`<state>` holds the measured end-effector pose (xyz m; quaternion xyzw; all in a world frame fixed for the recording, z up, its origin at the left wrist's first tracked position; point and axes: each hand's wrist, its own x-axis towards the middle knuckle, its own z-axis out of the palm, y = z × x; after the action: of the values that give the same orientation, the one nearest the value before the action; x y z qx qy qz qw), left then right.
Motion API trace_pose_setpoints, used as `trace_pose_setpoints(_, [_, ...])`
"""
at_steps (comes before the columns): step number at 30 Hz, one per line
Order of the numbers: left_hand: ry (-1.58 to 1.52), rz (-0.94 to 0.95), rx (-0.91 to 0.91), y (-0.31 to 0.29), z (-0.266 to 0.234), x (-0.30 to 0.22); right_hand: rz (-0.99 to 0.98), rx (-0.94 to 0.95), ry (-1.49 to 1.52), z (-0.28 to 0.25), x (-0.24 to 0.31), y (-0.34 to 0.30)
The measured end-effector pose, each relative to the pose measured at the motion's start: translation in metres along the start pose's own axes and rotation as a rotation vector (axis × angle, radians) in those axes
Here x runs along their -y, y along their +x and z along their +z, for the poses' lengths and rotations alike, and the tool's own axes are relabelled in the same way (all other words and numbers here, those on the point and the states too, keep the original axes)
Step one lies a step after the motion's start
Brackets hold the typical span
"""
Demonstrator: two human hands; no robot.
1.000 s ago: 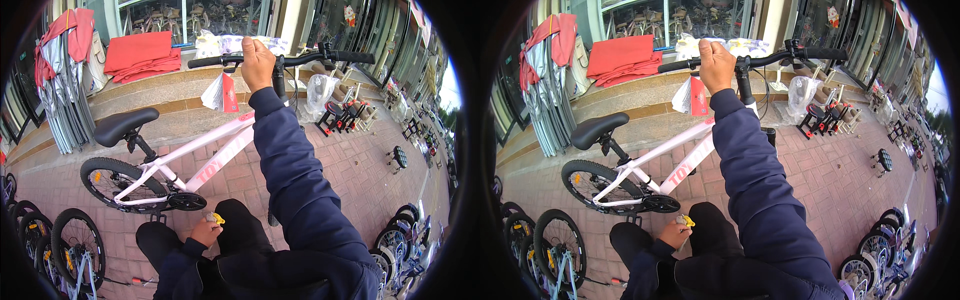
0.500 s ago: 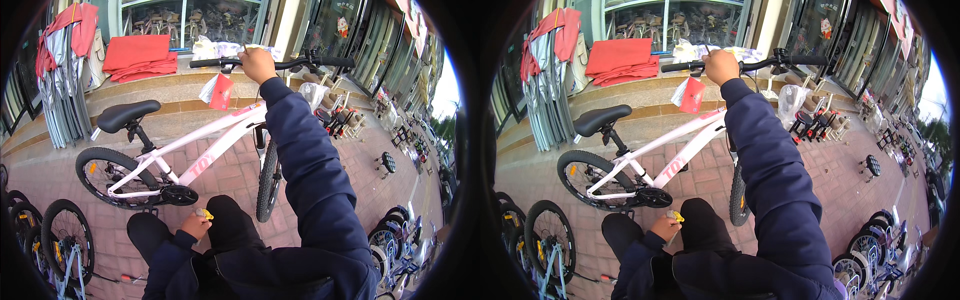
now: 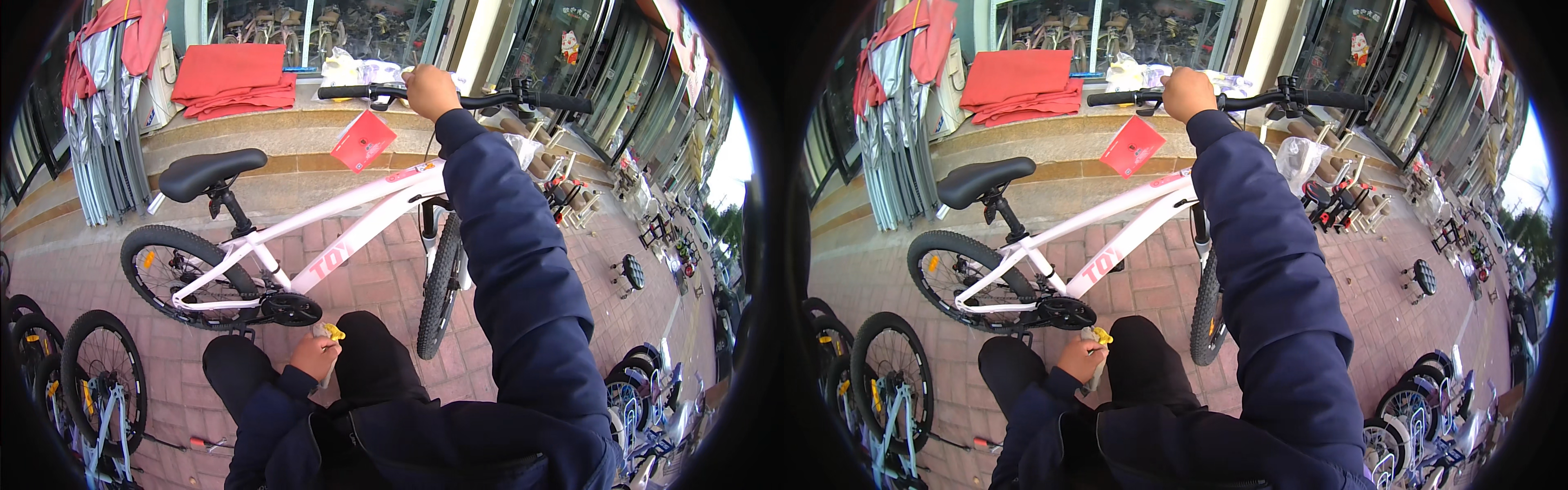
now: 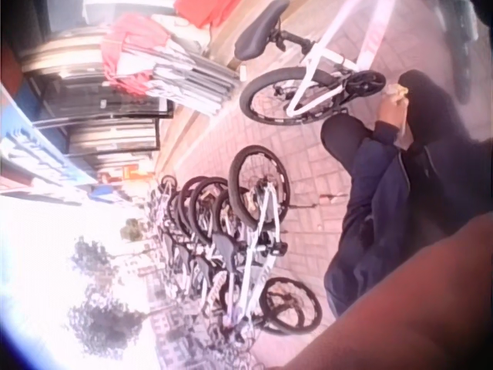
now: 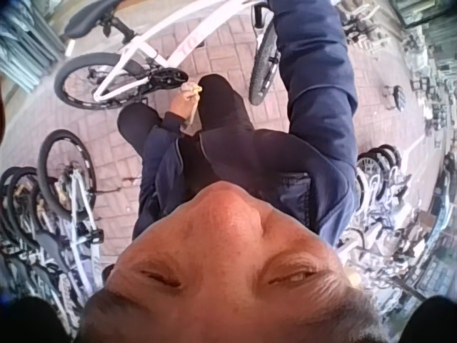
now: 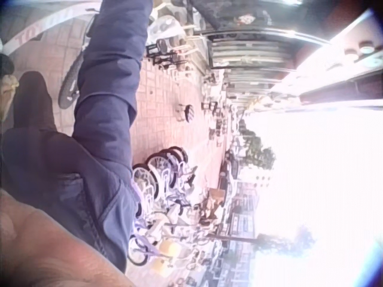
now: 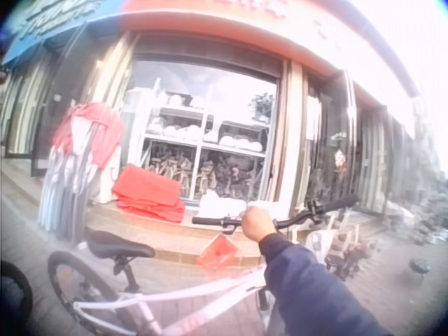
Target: The person wipes the frame and handlebar area of a white bicycle using a cloth and a small yellow tool. They move around the bike, cleaning different sections of the frame and handlebar while other bicycles are visible in the background.
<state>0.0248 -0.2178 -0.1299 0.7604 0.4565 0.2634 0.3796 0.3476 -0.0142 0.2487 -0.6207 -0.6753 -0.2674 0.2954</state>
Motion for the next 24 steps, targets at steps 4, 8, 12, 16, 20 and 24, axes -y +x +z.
trace_pose_setpoints(4, [-0.049, 0.011, -0.024, 0.003, 0.0, -0.001, 0.003, 0.022, -0.028, 0.001, -0.001, -0.001])
trace_pose_setpoints(8, [-0.12, -0.013, -0.063, 0.005, 0.0, 0.0, 0.031, -0.002, 0.09, 0.003, -0.004, -0.005])
trace_pose_setpoints(12, [-0.139, 0.001, -0.102, 0.01, 0.004, -0.001, 0.019, 0.033, 0.165, -0.001, -0.007, -0.008])
trace_pose_setpoints(16, [-0.127, 0.029, -0.135, 0.012, 0.008, -0.004, 0.07, 0.193, 0.409, -0.013, -0.003, -0.009])
trace_pose_setpoints(20, [-0.113, 0.024, -0.119, 0.014, 0.007, -0.006, 0.073, 0.089, 0.528, -0.022, 0.022, -0.011])
trace_pose_setpoints(24, [-0.296, -0.024, -0.089, 0.02, 0.003, -0.008, -0.141, 0.374, 0.7, -0.018, 0.069, -0.065])
